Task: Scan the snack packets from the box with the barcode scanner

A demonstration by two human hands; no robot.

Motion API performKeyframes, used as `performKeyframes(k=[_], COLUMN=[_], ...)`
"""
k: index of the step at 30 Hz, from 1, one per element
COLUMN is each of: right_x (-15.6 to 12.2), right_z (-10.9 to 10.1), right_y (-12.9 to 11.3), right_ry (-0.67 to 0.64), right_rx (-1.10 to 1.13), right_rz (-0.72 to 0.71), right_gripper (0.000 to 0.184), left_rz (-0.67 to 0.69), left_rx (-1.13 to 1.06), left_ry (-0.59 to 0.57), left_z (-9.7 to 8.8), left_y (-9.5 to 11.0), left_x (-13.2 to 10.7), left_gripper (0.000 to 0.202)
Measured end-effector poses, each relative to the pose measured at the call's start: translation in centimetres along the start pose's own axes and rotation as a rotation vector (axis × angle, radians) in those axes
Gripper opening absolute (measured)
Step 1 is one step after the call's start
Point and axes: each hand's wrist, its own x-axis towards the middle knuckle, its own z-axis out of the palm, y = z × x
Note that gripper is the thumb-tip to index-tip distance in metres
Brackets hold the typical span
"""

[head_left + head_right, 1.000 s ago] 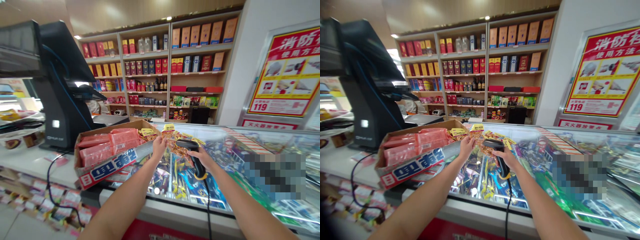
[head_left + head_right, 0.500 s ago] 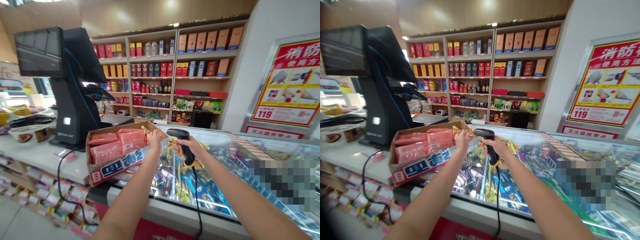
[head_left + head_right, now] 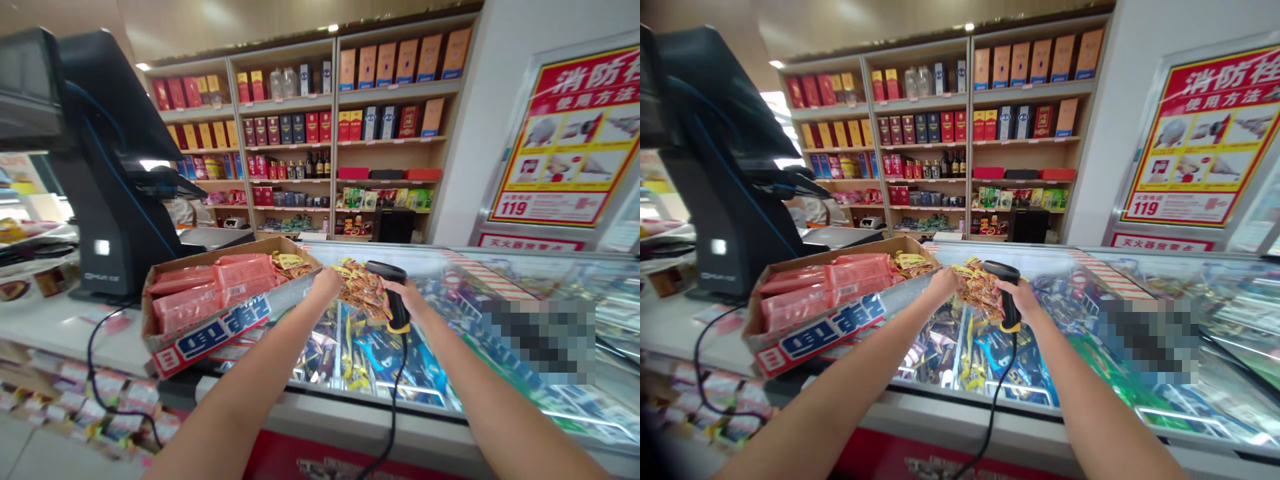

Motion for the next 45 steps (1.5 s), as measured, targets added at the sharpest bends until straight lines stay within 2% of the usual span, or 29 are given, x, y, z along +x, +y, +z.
performKeyframes(k=[4,9,13,16,19,22,25,27,33,45], right_x=[-0.2,-0.7,-0.8,-0.7,-0.6,-0.6,-1.0,-1.3,-1.7,-1.9], right_z=[-0.2,0.5,0.9,0.9,0.7,0.6,0.6,0.6,0.6,1.2], right_y=[-0.1,-0.8,-0.9,-0.9,-0.9,-1.1,-1.5,-1.9,-2.1,-1.7], right_ry=[-0.004,-0.042,-0.056,-0.036,-0.056,-0.124,-0.190,-0.211,-0.230,-0.249], right_rx=[-0.010,-0.021,0.003,0.020,0.018,0.009,-0.017,-0.025,-0.051,-0.090], right_rz=[0.006,0.021,0.006,0.002,0.001,-0.004,0.013,0.023,0.019,-0.001], right_gripper=[0.020,0.022,0.021,0.023,0.025,0.027,0.027,0.026,0.024,0.023], left_rz=[-0.012,-0.092,-0.071,-0.045,-0.034,-0.061,-0.076,-0.053,-0.004,0.023], left_rx=[0.104,0.177,0.322,0.330,0.204,-0.137,-0.475,-0.589,-0.655,-0.633], left_ry=[0.014,0.005,-0.026,-0.013,-0.065,-0.126,-0.060,-0.016,0.088,0.090], left_z=[1.7,1.6,1.0,0.0,-1.5,-2.7,-2.8,-2.5,-1.7,-1.6], left_y=[-0.2,-0.1,0.2,0.3,0.5,0.4,0.2,0.0,-1.0,-1.2], left_x=[0.3,0.0,-0.6,-0.9,-1.0,-1.2,-1.4,-1.4,-0.6,-0.7], left_gripper=[0.026,0.050,0.042,0.032,0.022,0.017,0.022,0.024,0.019,0.017])
